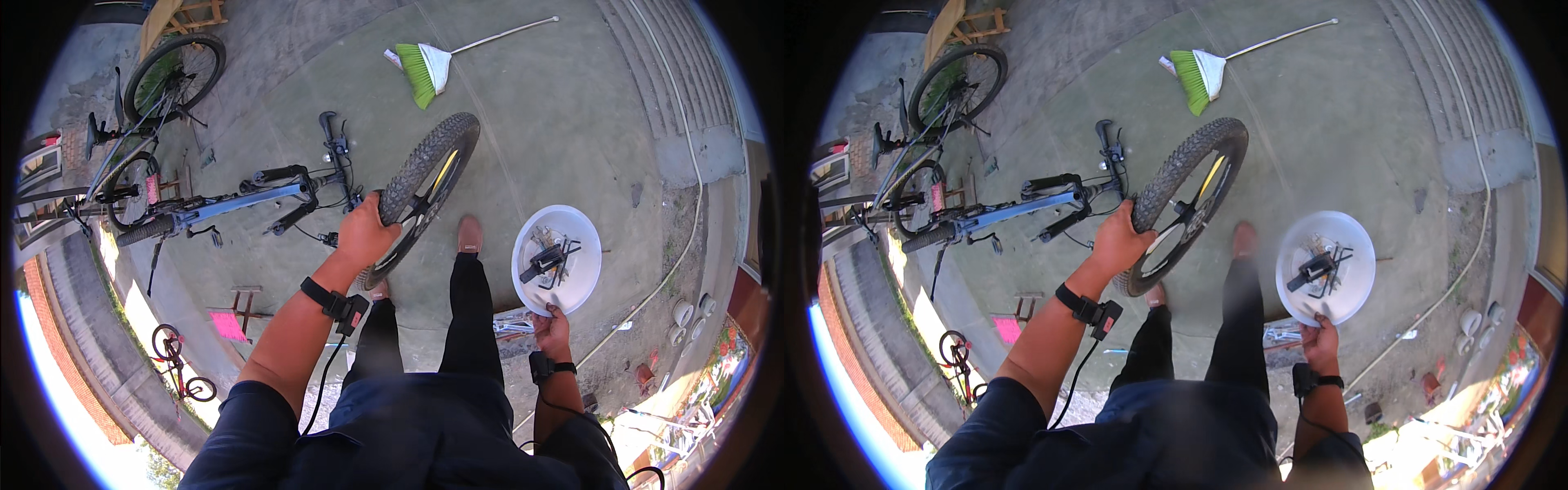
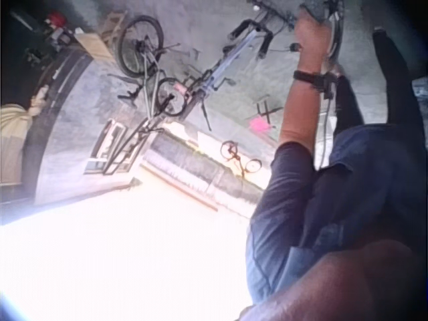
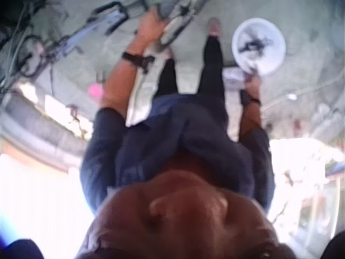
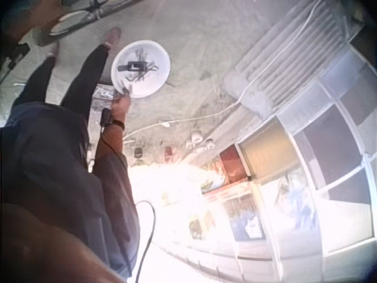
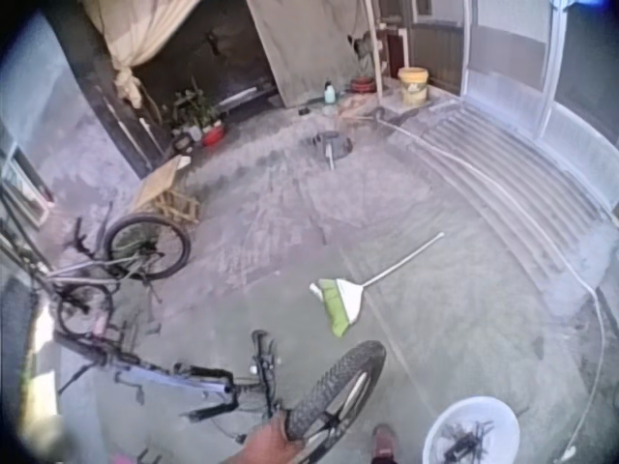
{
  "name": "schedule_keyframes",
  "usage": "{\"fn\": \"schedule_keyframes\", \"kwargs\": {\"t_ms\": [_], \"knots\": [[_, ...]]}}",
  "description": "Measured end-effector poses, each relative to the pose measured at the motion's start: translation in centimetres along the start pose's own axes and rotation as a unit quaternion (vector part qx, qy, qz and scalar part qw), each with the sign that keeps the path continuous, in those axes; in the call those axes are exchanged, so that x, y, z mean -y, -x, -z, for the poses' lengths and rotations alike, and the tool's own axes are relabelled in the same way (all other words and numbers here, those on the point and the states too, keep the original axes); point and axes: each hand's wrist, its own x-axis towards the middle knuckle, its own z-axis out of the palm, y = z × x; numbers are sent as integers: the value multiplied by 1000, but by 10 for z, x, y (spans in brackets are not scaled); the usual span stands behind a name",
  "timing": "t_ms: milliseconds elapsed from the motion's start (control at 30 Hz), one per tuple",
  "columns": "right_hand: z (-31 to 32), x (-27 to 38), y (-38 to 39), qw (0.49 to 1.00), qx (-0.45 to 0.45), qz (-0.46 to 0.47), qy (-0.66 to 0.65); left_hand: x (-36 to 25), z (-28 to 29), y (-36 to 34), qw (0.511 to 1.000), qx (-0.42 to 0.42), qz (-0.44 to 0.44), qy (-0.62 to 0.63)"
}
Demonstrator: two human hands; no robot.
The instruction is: The person removes components from a bucket and installs them onto the axle of a bicycle wheel by hand, then mounts the wheel onto the bicycle frame.
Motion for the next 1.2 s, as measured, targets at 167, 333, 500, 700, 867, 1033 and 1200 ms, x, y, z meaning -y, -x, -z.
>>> {"fn": "schedule_keyframes", "kwargs": {"t_ms": [167, 333, 500, 700, 867, 1033, 1200], "knots": [[-9, 43, -33, 999, -32, 7, 9, -40, 5, -106, 991, -52, 17, 120], [-17, 65, -69, 1000, -6, -1, -9, -67, 3, -202, 898, -69, 38, 434], [-32, 65, -101, 1000, 17, 5, 2, -58, 3, -282, 858, -134, 18, 495], [-67, 45, -125, 999, 22, -21, 33, 13, -33, -266, 889, -226, 89, 387], [-75, 16, -173, 997, 25, -58, 54, 80, -115, -169, 897, -151, 166, 382], [-104, -10, -210, 994, -26, -83, 60, 88, -166, -61, 887, 0, 303, 348], [-124, -23, -253, 993, -7, -101, 67, 101, -206, 13, 884, 96, 338, 309]]}}
